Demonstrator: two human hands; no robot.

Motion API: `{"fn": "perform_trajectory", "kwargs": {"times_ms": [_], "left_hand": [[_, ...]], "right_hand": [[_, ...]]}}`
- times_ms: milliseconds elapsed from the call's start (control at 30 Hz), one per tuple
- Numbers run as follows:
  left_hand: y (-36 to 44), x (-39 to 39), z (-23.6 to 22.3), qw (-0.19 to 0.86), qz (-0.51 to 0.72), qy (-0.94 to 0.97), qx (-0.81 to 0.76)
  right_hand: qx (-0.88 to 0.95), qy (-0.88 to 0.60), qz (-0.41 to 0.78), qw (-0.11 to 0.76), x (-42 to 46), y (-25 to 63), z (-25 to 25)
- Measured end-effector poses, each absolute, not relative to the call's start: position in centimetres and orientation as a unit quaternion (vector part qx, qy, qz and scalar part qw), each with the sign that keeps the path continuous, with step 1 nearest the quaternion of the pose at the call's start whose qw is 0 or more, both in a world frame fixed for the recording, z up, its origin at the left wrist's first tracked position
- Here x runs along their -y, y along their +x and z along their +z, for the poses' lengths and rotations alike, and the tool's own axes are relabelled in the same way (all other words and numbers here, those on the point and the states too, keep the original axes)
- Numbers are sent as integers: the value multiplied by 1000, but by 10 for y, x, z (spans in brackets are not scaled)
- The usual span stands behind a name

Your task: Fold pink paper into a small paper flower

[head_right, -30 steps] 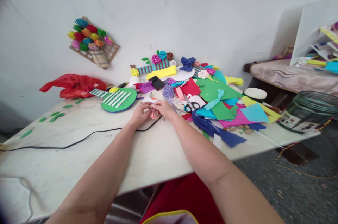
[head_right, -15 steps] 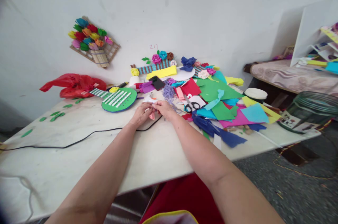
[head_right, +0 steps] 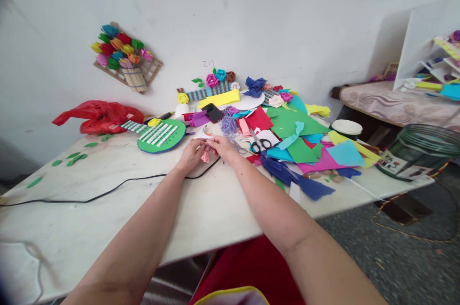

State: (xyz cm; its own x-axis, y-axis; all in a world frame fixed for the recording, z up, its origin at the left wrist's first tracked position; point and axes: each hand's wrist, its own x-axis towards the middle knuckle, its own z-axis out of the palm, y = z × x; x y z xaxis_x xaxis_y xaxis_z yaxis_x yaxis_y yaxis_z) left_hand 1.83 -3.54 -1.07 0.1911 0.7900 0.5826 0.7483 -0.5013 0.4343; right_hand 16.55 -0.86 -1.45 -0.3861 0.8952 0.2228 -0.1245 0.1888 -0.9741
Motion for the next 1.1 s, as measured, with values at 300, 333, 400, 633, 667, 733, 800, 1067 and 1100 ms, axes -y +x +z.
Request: {"fn": "perform_trajectory", "kwargs": {"times_ms": [300, 333, 400, 633, 667, 733, 800, 1067, 1100], "left_hand": [[18, 33, -10, -24, 443, 748, -495], [18, 33, -10, -34, 446, 747, -492], [18, 34, -9, -51, 451, 746, -488], [19, 34, -7, -57, 461, 740, -486], [20, 34, -7, -52, 462, 740, -487], [20, 35, -6, -41, 463, 740, -487], [20, 35, -5, -30, 466, 742, -482], [20, 37, -5, -39, 469, 759, -450], [20, 37, -5, -45, 466, 762, -447]], "right_hand": [[602, -336, 559, 461, 11, 164, -11], [599, -343, 558, 460, 11, 164, -11], [594, -353, 559, 458, 10, 164, -11], [556, -362, 571, 483, 9, 163, -10], [548, -357, 580, 486, 9, 163, -10], [528, -347, 601, 490, 9, 164, -10], [507, -340, 620, 494, 8, 164, -10], [429, -313, 671, 518, 6, 166, -11], [425, -310, 673, 520, 5, 166, -10]]}}
